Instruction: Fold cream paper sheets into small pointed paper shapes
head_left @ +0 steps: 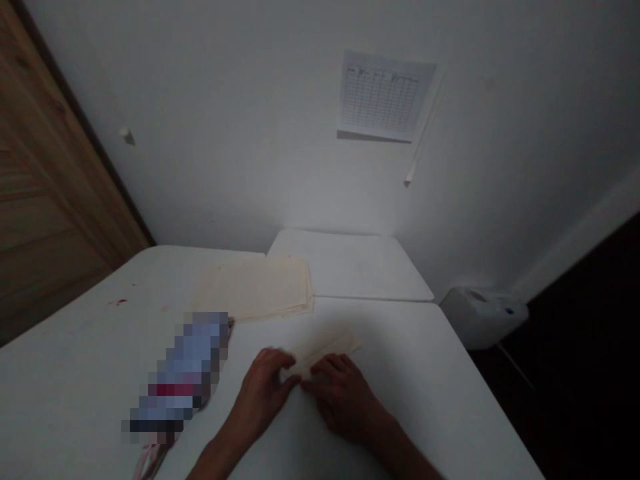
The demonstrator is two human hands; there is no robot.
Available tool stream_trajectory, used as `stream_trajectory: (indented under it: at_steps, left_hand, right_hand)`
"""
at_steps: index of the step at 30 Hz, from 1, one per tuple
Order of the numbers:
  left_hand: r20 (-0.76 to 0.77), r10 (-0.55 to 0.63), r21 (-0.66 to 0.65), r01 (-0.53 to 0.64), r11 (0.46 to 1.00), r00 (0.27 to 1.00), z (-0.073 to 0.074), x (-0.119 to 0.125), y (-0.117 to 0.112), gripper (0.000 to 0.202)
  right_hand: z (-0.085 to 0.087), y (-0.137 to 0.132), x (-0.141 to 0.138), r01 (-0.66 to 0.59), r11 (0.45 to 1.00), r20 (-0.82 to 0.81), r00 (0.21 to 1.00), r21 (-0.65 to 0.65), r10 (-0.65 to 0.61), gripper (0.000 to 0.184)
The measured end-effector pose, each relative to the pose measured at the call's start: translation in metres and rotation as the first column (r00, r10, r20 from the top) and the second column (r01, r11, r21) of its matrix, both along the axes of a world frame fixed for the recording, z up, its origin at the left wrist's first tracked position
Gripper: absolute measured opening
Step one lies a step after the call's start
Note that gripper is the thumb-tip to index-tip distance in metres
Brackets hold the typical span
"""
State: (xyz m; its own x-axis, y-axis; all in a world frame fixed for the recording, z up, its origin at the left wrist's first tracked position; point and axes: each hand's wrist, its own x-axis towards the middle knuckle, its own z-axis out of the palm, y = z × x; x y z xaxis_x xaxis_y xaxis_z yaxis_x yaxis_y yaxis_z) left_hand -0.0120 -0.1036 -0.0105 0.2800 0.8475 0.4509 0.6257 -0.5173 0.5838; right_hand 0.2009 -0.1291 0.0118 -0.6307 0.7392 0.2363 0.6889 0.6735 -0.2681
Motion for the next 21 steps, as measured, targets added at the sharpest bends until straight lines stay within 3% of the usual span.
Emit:
stream_trajectory:
  at_steps: [9,18,21]
  left_hand:
    - [0.038,0.065,-0.067,-0.062,0.996,0.997,-0.001,-0.005,0.006,0.009]
    - [0.035,-0.003,-0.027,0.004,1.000,0.999,0.003,-0.008,0.004,0.019]
    - [0.031,-0.047,0.046,0.046,0.998,0.998,0.003,-0.014,-0.005,0.024]
  right_hand:
    - [-0.001,0.000,0.000,0.007,1.000,-0.020,1.000,0.015,-0.006,0.031]
    - [-0.002,0.000,0.000,0.009,1.000,-0.014,1.000,0.007,-0.009,0.030]
    - [-0.002,0.000,0.000,0.005,1.000,-0.024,1.000,0.004,-0.005,0.031]
